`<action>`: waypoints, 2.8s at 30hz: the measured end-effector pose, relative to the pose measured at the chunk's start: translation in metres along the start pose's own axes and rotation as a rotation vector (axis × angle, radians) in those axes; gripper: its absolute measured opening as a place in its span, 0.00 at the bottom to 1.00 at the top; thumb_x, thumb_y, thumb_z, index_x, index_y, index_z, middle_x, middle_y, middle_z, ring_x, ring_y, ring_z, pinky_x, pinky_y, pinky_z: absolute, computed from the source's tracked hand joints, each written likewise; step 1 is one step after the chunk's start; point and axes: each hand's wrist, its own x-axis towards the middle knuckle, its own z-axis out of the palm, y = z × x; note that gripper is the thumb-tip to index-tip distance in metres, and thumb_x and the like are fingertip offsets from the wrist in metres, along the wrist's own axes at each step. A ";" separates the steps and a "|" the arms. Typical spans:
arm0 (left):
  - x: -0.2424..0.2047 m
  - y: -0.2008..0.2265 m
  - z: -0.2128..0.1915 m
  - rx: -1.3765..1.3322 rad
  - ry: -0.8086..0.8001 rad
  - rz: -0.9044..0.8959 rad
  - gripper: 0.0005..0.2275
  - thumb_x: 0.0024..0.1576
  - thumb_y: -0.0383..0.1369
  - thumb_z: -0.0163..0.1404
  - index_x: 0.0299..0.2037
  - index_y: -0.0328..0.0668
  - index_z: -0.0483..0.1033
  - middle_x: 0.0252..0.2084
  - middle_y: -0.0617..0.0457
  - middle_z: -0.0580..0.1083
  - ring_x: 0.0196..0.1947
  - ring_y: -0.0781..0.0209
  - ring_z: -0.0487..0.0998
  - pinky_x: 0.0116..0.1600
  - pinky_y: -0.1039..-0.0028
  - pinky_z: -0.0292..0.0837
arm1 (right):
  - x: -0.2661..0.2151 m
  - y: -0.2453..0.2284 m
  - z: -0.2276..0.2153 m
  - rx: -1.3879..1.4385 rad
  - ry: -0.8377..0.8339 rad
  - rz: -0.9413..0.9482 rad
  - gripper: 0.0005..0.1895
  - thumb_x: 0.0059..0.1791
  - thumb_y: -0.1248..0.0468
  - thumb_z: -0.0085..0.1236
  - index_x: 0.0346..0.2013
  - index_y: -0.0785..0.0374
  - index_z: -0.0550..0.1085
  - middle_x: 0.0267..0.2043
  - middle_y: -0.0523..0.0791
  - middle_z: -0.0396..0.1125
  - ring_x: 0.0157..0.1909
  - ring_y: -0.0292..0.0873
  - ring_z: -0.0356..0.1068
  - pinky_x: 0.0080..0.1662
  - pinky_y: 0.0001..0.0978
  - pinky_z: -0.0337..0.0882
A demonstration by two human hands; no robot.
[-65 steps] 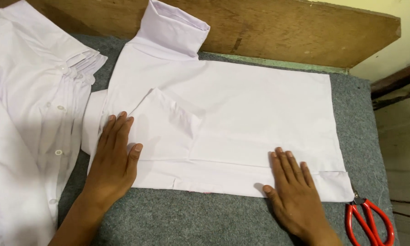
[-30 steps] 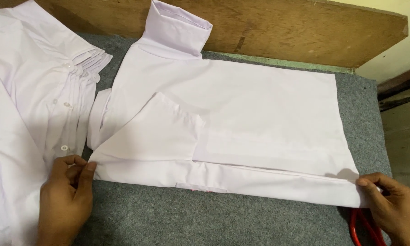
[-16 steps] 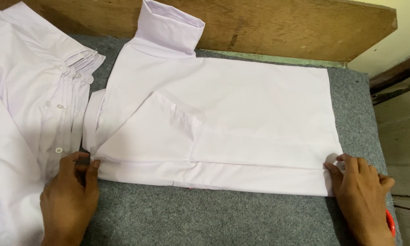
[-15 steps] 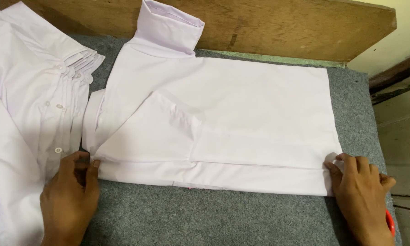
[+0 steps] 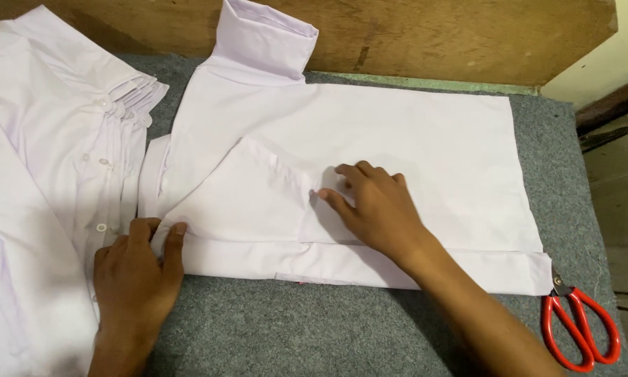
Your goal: A person is folding a white school uniform shirt on a workbench in a factory.
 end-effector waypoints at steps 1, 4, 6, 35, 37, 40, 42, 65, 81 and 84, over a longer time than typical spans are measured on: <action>0.000 -0.005 0.005 0.040 0.062 0.042 0.20 0.66 0.52 0.43 0.48 0.42 0.74 0.34 0.42 0.80 0.41 0.37 0.79 0.59 0.53 0.66 | 0.013 -0.005 0.014 -0.039 0.027 -0.054 0.35 0.53 0.37 0.44 0.58 0.62 0.72 0.55 0.48 0.70 0.49 0.58 0.71 0.49 0.59 0.62; -0.001 -0.009 0.012 0.019 0.161 0.112 0.17 0.67 0.47 0.46 0.46 0.40 0.73 0.34 0.43 0.79 0.37 0.37 0.79 0.55 0.52 0.66 | 0.035 -0.013 0.039 -0.056 0.089 -0.096 0.21 0.54 0.44 0.52 0.42 0.58 0.74 0.45 0.45 0.71 0.44 0.55 0.71 0.43 0.54 0.61; -0.001 -0.008 0.011 0.037 0.104 0.060 0.18 0.67 0.49 0.43 0.46 0.41 0.73 0.32 0.44 0.80 0.36 0.39 0.80 0.59 0.54 0.66 | 0.039 -0.017 0.039 0.068 0.076 -0.077 0.14 0.55 0.51 0.50 0.38 0.58 0.71 0.41 0.44 0.70 0.41 0.53 0.68 0.43 0.50 0.57; -0.009 0.002 -0.009 -0.129 0.232 -0.040 0.15 0.66 0.45 0.48 0.41 0.40 0.75 0.37 0.48 0.75 0.43 0.44 0.77 0.51 0.52 0.72 | 0.019 -0.032 0.032 -0.125 0.430 -0.269 0.13 0.59 0.56 0.47 0.51 0.61 0.70 0.46 0.46 0.70 0.41 0.53 0.66 0.43 0.46 0.58; -0.009 0.005 -0.008 -0.188 0.352 0.083 0.18 0.64 0.45 0.51 0.49 0.34 0.70 0.46 0.39 0.71 0.47 0.38 0.73 0.52 0.51 0.69 | -0.003 -0.061 0.014 -0.036 0.253 -0.398 0.16 0.57 0.58 0.45 0.54 0.64 0.72 0.53 0.49 0.72 0.51 0.51 0.69 0.52 0.50 0.64; -0.011 0.024 -0.020 -0.285 0.415 0.411 0.13 0.67 0.33 0.45 0.55 0.30 0.68 0.56 0.36 0.67 0.60 0.40 0.68 0.65 0.52 0.67 | -0.037 -0.088 0.017 0.014 0.171 -0.533 0.20 0.58 0.57 0.44 0.57 0.67 0.72 0.60 0.54 0.70 0.60 0.55 0.67 0.60 0.51 0.66; -0.019 0.043 -0.012 -0.241 0.277 0.492 0.14 0.67 0.34 0.42 0.59 0.33 0.66 0.62 0.38 0.66 0.65 0.41 0.64 0.70 0.51 0.61 | -0.057 -0.085 0.031 -0.033 0.170 -0.556 0.23 0.58 0.55 0.42 0.62 0.68 0.68 0.66 0.55 0.64 0.66 0.58 0.63 0.63 0.53 0.62; -0.026 0.037 0.037 0.169 0.035 0.465 0.33 0.63 0.55 0.31 0.76 0.48 0.56 0.78 0.44 0.56 0.78 0.39 0.53 0.74 0.48 0.50 | -0.147 0.147 -0.024 -0.365 -0.037 -0.040 0.38 0.57 0.42 0.27 0.78 0.57 0.44 0.82 0.45 0.38 0.82 0.47 0.33 0.74 0.48 0.34; -0.006 0.154 0.057 0.015 -0.063 1.140 0.12 0.63 0.44 0.49 0.48 0.49 0.74 0.41 0.56 0.74 0.40 0.52 0.73 0.45 0.61 0.69 | -0.167 0.199 -0.066 -0.155 0.083 0.361 0.16 0.53 0.52 0.51 0.52 0.51 0.76 0.51 0.40 0.72 0.56 0.44 0.65 0.59 0.42 0.53; -0.004 0.160 0.060 0.099 -0.133 1.119 0.11 0.64 0.46 0.50 0.42 0.50 0.74 0.36 0.56 0.73 0.35 0.53 0.73 0.42 0.62 0.71 | -0.189 0.183 -0.074 -0.215 0.108 0.437 0.26 0.50 0.46 0.51 0.60 0.50 0.71 0.58 0.40 0.67 0.62 0.46 0.63 0.60 0.50 0.55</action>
